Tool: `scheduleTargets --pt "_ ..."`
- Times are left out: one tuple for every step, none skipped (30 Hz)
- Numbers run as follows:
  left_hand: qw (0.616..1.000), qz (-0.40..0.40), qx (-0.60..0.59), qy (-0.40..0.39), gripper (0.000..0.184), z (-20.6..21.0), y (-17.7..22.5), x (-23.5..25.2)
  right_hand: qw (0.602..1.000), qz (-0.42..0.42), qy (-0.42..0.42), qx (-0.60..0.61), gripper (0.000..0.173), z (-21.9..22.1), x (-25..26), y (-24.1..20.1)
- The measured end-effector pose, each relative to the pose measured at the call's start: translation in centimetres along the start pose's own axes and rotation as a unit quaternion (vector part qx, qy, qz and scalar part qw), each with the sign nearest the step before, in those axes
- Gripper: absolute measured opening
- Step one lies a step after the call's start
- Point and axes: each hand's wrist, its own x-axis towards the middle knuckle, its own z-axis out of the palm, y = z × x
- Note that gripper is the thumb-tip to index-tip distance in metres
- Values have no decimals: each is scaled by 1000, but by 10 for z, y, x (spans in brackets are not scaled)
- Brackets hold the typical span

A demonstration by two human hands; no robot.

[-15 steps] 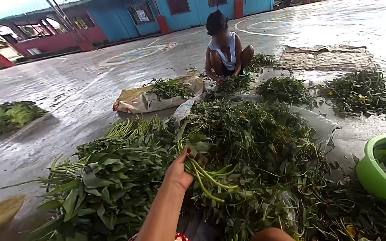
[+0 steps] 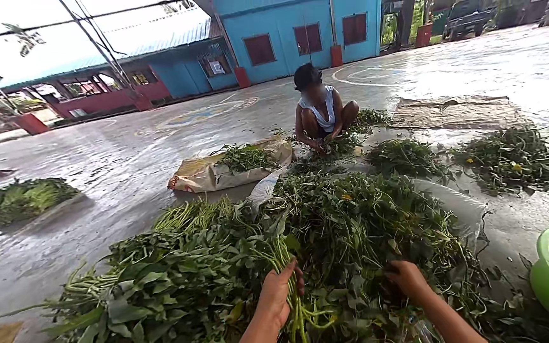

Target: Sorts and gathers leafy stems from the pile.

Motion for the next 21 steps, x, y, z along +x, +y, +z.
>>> scheduleTargets --pt "1000 8 11 -2 18 2 -3 0 996 -31 39 68 25 -6 -9 -17" --pt "1000 14 21 -7 18 5 -6 0 988 -54 78 125 23 -9 -20 -37" --pt "999 18 24 -13 17 9 -8 -1 976 -76 118 170 21 -8 -32 -57" --pt "999 23 26 -21 17 15 -10 -2 963 -95 155 201 20 -3 -42 -75" --pt "999 32 30 -30 17 21 -11 -4 950 -113 189 219 19 6 -50 -90" --pt "997 45 39 -40 16 26 -12 -8 941 -133 218 220 19 17 -57 -104" --pt "995 63 51 -51 15 30 -14 -12 935 -153 239 213 18 29 -63 -117" --pt "993 85 61 -63 14 33 -16 -16 930 -171 250 207 18 40 -69 -128" --pt "989 105 75 -71 14 34 -20 -19 927 -186 253 203 17 50 -74 -138" --pt "986 124 88 -73 15 34 -23 -21 924 -200 253 204 16 59 -78 -146" --pt "983 140 100 -70 16 32 -27 -22 923 -211 250 203 15 65 -81 -153" --pt "981 148 111 -60 17 29 -28 -22 922 -222 251 197 15 68 -84 -157" --pt "981 149 119 -45 18 27 -29 -22 921 -230 250 190 15 70 -85 -159" --pt "981 142 125 -36 19 25 -28 -22 922 -233 242 193 15 69 -87 -160" --pt "983 132 125 -32 19 23 -26 -23 923 -230 225 212 15 68 -89 -159" --pt "984 123 121 -30 19 21 -24 -24 922 -219 194 254 17 66 -91 -159" --pt "986 114 117 -31 19 19 -21 -24 915 -196 158 314 19 65 -90 -160" --pt "987 104 115 -34 19 18 -18 -25 905 -173 132 366 21 65 -89 -160" --pt "988 94 115 -39 18 17 -16 -25 897 -158 116 396 27 66 -86 -160" --pt "988 85 121 -44 18 16 -15 -26 894 -156 99 409 37 67 -84 -161" --pt "987 76 131 -51 19 15 -13 -27 894 -170 78 408 48 68 -82 -163"
